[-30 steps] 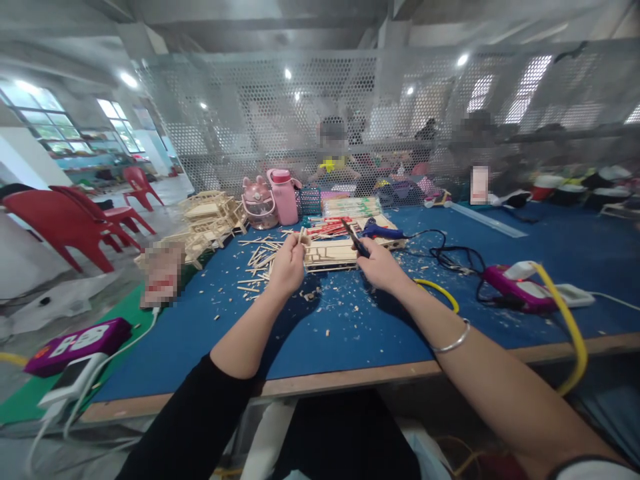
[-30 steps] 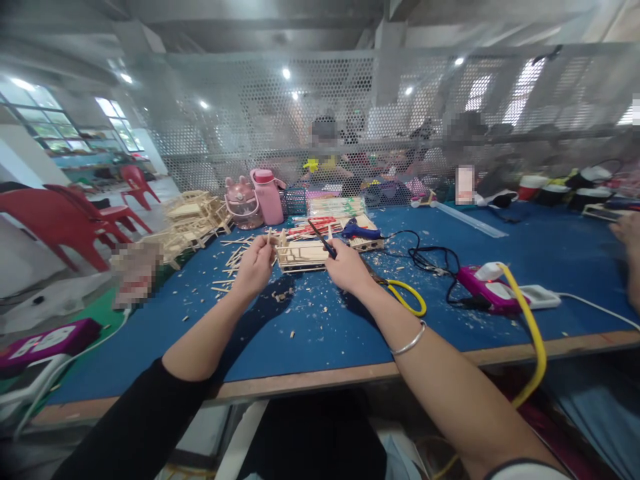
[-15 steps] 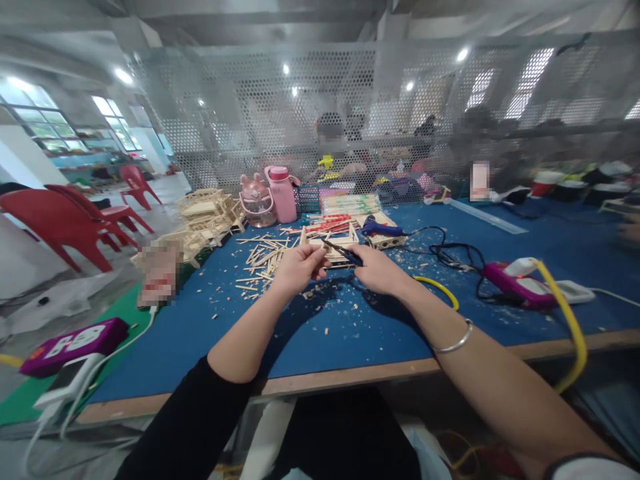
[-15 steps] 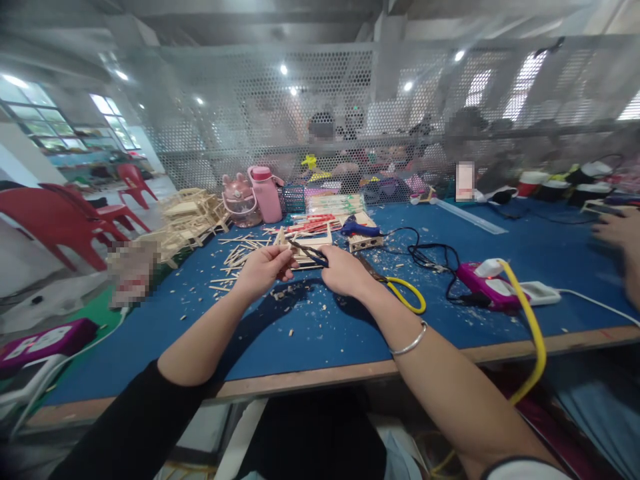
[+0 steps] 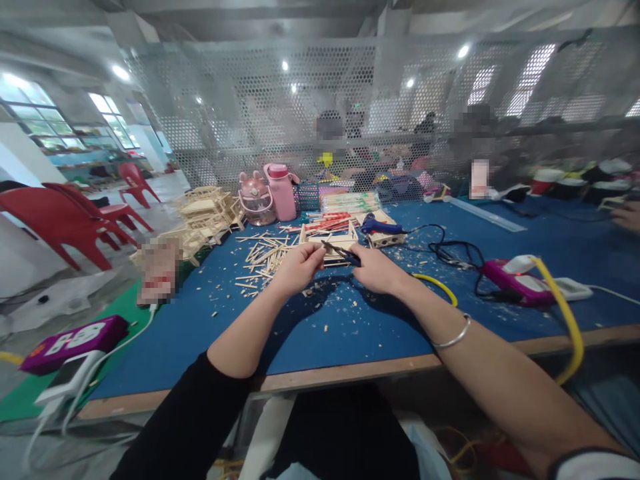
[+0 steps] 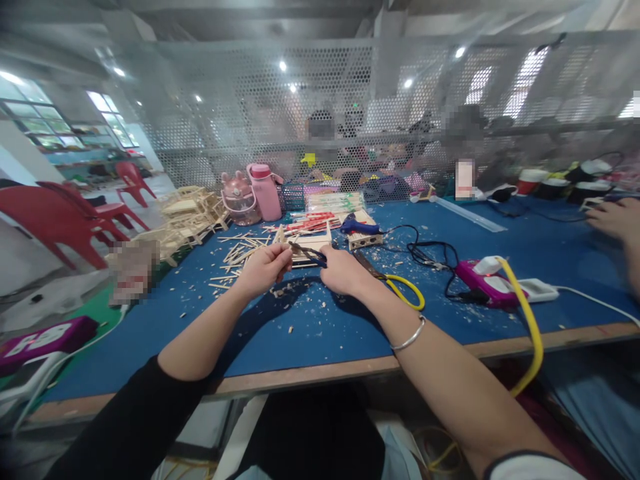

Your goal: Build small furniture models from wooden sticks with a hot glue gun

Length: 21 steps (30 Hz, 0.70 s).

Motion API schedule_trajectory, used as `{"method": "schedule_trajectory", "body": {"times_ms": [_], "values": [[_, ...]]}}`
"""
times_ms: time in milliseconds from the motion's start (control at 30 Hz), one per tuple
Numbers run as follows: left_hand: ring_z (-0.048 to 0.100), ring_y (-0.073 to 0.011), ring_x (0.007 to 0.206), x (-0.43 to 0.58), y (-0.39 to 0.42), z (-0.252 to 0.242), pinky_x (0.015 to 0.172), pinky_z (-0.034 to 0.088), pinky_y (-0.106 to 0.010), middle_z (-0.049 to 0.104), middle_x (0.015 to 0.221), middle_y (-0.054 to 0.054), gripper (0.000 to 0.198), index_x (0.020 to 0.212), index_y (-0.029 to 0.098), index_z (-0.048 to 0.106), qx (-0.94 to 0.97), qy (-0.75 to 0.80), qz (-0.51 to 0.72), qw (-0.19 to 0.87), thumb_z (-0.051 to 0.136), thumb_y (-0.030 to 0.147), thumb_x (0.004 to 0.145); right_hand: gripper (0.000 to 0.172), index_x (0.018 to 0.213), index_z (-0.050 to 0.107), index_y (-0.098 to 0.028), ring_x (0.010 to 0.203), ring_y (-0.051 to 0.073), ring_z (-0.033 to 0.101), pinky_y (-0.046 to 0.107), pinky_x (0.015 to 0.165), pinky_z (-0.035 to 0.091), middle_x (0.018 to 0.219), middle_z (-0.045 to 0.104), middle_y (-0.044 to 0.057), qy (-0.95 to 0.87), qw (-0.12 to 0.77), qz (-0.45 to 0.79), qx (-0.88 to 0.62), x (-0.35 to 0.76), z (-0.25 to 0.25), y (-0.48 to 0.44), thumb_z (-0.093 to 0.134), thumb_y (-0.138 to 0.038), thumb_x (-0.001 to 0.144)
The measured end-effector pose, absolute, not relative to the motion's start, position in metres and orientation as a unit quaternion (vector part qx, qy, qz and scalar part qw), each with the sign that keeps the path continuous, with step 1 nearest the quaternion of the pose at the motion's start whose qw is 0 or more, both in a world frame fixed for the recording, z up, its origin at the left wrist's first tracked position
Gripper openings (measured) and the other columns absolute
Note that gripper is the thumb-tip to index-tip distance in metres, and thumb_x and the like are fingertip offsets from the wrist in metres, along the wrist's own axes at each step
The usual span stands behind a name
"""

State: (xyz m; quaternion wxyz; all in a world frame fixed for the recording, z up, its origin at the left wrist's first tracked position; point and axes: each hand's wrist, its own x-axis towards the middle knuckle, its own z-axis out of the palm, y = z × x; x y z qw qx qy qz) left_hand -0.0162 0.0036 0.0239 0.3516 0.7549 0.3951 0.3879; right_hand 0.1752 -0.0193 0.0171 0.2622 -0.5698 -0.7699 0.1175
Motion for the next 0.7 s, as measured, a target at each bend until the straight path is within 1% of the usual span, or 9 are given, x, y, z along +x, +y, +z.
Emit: {"method": "schedule_trajectory", "body": {"times_ms": [67,133,200,267,333,400,500,600,700], "values": [[0.042,-0.0078,0.045,-0.016,0.003,0.025,0.045,0.031,-0.020,0.052,0.055,0.002,0.034,0.068,0.018,0.055,0.761,0.398,0.397,0.323,0.045,0.045,0.084,0.029,0.094,0.057,-0.018,0.072,0.020,0.056,0.025,0.062,0.037,0.082,0.066,0.009,-0.770,0.267,0.114,-0.568,0.173,0.018,-0.020,0.047,-0.012,0.067],[0.046,-0.0095,0.051,-0.019,0.004,0.027,0.049,0.034,-0.021,0.056,0.060,0.001,0.030,0.081,0.018,0.061,0.772,0.405,0.405,0.277,0.046,0.044,0.084,0.029,0.094,0.057,-0.018,0.073,0.019,0.056,0.025,0.063,0.037,0.084,0.066,0.009,-0.766,0.286,0.115,-0.565,0.173,0.020,-0.019,0.046,-0.012,0.067],[0.050,-0.0113,0.058,-0.026,0.007,0.030,0.056,0.038,-0.022,0.059,0.067,-0.001,0.029,0.094,0.017,0.062,0.776,0.423,0.424,0.201,0.049,0.040,0.083,0.028,0.093,0.057,-0.017,0.074,0.019,0.056,0.025,0.063,0.038,0.085,0.066,0.008,-0.753,0.309,0.114,-0.569,0.177,0.023,-0.017,0.045,-0.014,0.069],[0.055,-0.0145,0.072,-0.034,0.014,0.033,0.067,0.042,-0.025,0.063,0.081,-0.004,0.032,0.105,0.017,0.061,0.773,0.439,0.445,0.112,0.053,0.036,0.080,0.026,0.092,0.058,-0.017,0.073,0.018,0.055,0.025,0.062,0.037,0.084,0.066,0.007,-0.742,0.310,0.117,-0.582,0.186,0.027,-0.015,0.044,-0.015,0.070],[0.056,-0.0191,0.094,-0.042,0.023,0.035,0.084,0.042,-0.029,0.063,0.105,-0.008,0.045,0.118,0.016,0.054,0.788,0.431,0.436,0.055,0.057,0.032,0.076,0.025,0.089,0.060,-0.017,0.070,0.018,0.055,0.024,0.059,0.036,0.082,0.066,0.006,-0.748,0.248,0.139,-0.600,0.196,0.031,-0.013,0.044,-0.016,0.070],[0.051,-0.0220,0.110,-0.046,0.033,0.036,0.096,0.038,-0.034,0.056,0.122,-0.011,0.056,0.127,0.015,0.047,0.822,0.415,0.387,0.046,0.059,0.031,0.075,0.024,0.085,0.062,-0.017,0.068,0.018,0.055,0.024,0.056,0.035,0.080,0.066,0.006,-0.769,0.126,0.179,-0.600,0.206,0.037,-0.013,0.047,-0.016,0.067],[0.050,-0.0218,0.113,-0.046,0.049,0.033,0.100,0.036,-0.037,0.057,0.122,-0.011,0.046,0.122,0.014,0.050,0.848,0.415,0.322,0.070,0.050,0.034,0.081,0.027,0.085,0.065,-0.017,0.069,0.018,0.057,0.024,0.053,0.035,0.080,0.068,0.007,-0.794,-0.025,0.204,-0.572,0.211,0.044,-0.015,0.050,-0.017,0.063],[0.052,-0.0204,0.109,-0.041,0.059,0.028,0.098,0.037,-0.036,0.062,0.111,-0.010,0.033,0.101,0.015,0.061,0.865,0.392,0.303,0.075,0.039,0.035,0.087,0.030,0.089,0.068,-0.017,0.075,0.022,0.060,0.026,0.056,0.037,0.087,0.069,0.009,-0.805,-0.078,0.155,-0.568,0.204,0.047,-0.017,0.050,-0.020,0.065],[0.056,-0.0202,0.097,-0.036,0.062,0.024,0.090,0.041,-0.035,0.065,0.097,-0.009,0.032,0.078,0.015,0.063,0.871,0.388,0.295,0.063,0.038,0.033,0.087,0.035,0.097,0.068,-0.017,0.084,0.028,0.062,0.031,0.063,0.042,0.095,0.068,0.014,-0.802,-0.105,0.087,-0.581,0.192,0.045,-0.020,0.054,-0.029,0.067]]}}
